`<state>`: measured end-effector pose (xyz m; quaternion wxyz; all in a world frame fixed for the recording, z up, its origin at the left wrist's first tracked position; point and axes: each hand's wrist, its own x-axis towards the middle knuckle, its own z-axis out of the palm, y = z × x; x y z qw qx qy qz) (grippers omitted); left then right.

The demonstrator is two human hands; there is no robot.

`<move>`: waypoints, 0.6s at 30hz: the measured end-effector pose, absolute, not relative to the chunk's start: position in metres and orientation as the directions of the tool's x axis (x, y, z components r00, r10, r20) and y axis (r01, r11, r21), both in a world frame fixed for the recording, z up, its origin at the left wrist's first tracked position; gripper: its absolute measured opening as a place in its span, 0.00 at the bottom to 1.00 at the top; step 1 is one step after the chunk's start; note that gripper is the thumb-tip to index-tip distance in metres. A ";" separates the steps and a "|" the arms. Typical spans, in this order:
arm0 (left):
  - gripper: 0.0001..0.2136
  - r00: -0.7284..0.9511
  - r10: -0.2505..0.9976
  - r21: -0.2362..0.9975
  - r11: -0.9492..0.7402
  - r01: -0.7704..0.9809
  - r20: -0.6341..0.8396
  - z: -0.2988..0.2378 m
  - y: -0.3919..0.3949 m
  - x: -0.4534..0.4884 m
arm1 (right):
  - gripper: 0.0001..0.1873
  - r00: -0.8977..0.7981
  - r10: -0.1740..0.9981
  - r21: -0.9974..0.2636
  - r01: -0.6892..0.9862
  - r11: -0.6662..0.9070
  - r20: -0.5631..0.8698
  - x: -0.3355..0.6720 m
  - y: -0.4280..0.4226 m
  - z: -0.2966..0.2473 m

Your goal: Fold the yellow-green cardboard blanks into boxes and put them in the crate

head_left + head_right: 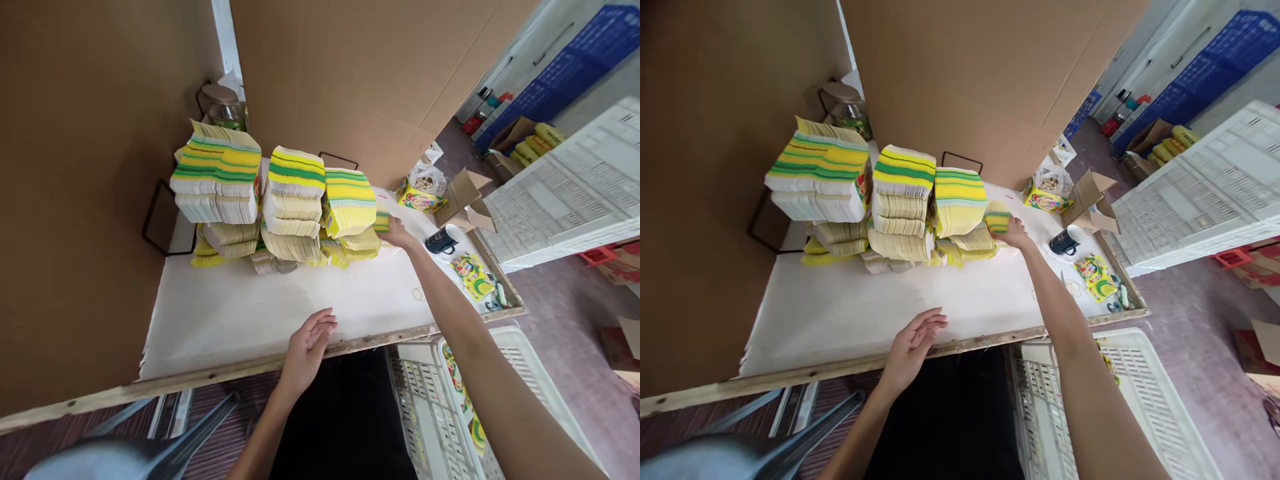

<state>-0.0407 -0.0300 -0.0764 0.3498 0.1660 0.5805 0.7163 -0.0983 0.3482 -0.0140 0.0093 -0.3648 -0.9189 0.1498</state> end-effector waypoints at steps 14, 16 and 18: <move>0.19 -0.652 0.750 0.936 -0.137 -0.323 -0.115 -0.076 -0.041 -0.045 | 0.52 -0.611 0.792 -0.311 0.754 0.578 -0.010 -0.053 0.336 -0.016; 0.19 -0.665 0.740 0.941 -0.142 -0.306 -0.105 -0.077 -0.041 -0.044 | 0.51 -0.599 0.800 -0.281 0.760 0.586 0.047 -0.026 0.325 -0.015; 0.19 -0.676 0.729 0.946 -0.136 -0.295 -0.106 -0.077 -0.039 -0.043 | 0.50 -0.598 0.787 -0.200 0.761 0.617 0.153 0.005 0.306 -0.015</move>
